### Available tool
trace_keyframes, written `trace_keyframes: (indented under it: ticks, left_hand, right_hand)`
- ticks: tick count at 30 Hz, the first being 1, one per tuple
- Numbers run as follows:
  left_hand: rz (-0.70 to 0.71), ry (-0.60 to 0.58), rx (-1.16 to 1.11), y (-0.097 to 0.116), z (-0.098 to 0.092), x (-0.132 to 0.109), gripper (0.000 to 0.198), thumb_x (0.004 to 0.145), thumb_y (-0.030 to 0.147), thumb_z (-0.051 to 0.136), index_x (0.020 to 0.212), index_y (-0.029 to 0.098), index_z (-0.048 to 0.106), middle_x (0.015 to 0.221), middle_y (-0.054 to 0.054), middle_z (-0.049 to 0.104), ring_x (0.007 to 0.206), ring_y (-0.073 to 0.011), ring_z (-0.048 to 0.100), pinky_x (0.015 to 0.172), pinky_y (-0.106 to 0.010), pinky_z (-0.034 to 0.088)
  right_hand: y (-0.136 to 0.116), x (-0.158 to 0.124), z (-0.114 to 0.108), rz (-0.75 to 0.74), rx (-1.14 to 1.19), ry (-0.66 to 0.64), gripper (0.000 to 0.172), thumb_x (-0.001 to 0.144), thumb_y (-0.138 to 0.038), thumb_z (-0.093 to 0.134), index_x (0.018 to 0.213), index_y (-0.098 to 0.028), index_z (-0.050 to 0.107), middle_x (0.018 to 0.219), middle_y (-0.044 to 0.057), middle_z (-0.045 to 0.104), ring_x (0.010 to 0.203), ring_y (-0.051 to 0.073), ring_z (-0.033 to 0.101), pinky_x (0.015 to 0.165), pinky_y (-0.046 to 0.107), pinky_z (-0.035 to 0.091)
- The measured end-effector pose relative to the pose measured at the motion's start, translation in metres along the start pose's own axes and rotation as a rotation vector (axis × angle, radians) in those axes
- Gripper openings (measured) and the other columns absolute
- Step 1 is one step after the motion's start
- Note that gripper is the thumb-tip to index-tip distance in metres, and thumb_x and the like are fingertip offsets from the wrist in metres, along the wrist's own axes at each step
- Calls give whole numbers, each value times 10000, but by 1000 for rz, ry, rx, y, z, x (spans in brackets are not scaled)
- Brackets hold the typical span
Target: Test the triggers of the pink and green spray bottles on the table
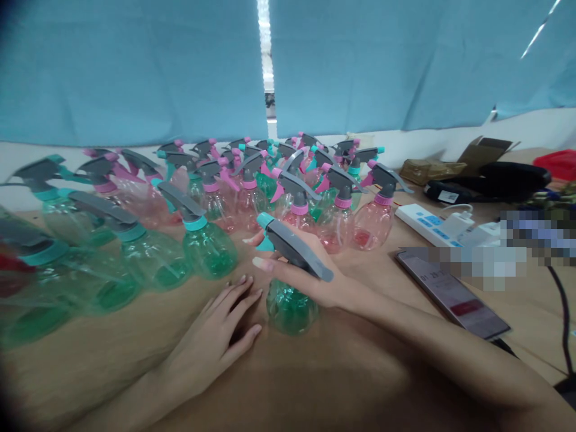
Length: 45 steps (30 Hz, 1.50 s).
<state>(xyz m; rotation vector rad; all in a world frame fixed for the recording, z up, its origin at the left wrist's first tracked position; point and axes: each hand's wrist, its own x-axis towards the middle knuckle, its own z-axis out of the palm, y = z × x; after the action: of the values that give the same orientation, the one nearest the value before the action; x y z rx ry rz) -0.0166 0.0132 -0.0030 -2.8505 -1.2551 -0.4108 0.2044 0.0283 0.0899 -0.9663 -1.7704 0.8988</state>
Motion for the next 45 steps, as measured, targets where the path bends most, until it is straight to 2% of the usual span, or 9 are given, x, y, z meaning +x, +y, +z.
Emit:
trace_keyframes:
  ticks: [4, 8, 13, 18, 27, 33, 36, 39, 45]
  left_hand:
    - [10, 2, -4, 1, -1, 0, 459, 945, 375, 469, 1335, 133, 468, 1425, -165, 443, 1321, -310, 394, 1035, -496, 370]
    - [2, -12, -4, 2, -3, 0, 465, 943, 380, 480, 1335, 131, 467, 1430, -165, 438, 1333, -306, 379, 1048, -492, 357]
    - [-10, -17, -18, 3, -5, 0, 474, 936, 368, 498, 1345, 132, 452, 1438, -162, 427, 1337, -301, 374, 1047, -483, 365]
    - [-5, -17, -14, 3, -4, 0, 471, 940, 368, 491, 1345, 132, 452, 1438, -159, 427, 1340, -298, 369, 1054, -487, 354]
    - [2, -19, -11, 2, -4, 0, 469, 940, 366, 499, 1344, 131, 452, 1433, -167, 431, 1340, -301, 367, 1052, -493, 353]
    - [1, -26, -17, 2, -4, 0, 470, 939, 361, 499, 1345, 130, 451, 1431, -159, 439, 1347, -297, 359, 1067, -492, 336]
    - [4, -18, -18, 1, -3, -1, 465, 943, 365, 493, 1345, 136, 452, 1436, -152, 434, 1348, -293, 358, 1068, -493, 336]
    - [0, -18, -13, 1, -2, -1, 462, 945, 373, 487, 1343, 141, 456, 1440, -152, 428, 1342, -299, 367, 1055, -498, 354]
    - [6, -15, -9, 2, -3, -1, 464, 944, 371, 492, 1345, 141, 455, 1442, -157, 424, 1343, -303, 363, 1055, -500, 349]
  right_hand:
    - [0, -2, 0, 38, 2, -6, 156, 815, -367, 618, 932, -263, 620, 679, -29, 577, 596, 135, 563, 538, 253, 444]
    - [0, -2, -1, -9, 57, 3, 98, 803, -333, 638, 847, -256, 596, 766, -20, 605, 646, 131, 576, 588, 256, 469]
    - [4, -3, 0, -8, 62, 14, 64, 814, -316, 634, 836, -257, 622, 701, -25, 607, 642, 140, 584, 583, 266, 487]
    - [4, -3, 0, -19, 99, 10, 62, 798, -290, 656, 801, -251, 608, 778, -21, 630, 676, 137, 600, 618, 264, 500]
    - [-1, -1, 0, -35, 52, 0, 73, 817, -323, 637, 838, -255, 619, 761, -15, 615, 672, 143, 596, 615, 260, 489]
    - [-1, -1, -5, -18, -44, -53, 147, 853, -333, 598, 989, -278, 612, 674, -34, 557, 594, 136, 530, 546, 254, 420]
    - [0, 1, -6, -83, -85, -60, 101, 869, -361, 566, 898, -273, 605, 641, -34, 507, 559, 131, 466, 544, 262, 398]
    - [-1, 3, -5, -103, -95, -43, 216, 878, -415, 526, 742, -248, 549, 612, -28, 454, 565, 136, 443, 545, 269, 389]
    - [-2, 1, -2, -79, -103, -5, 352, 869, -475, 504, 631, -236, 404, 609, -30, 344, 562, 127, 355, 525, 267, 342]
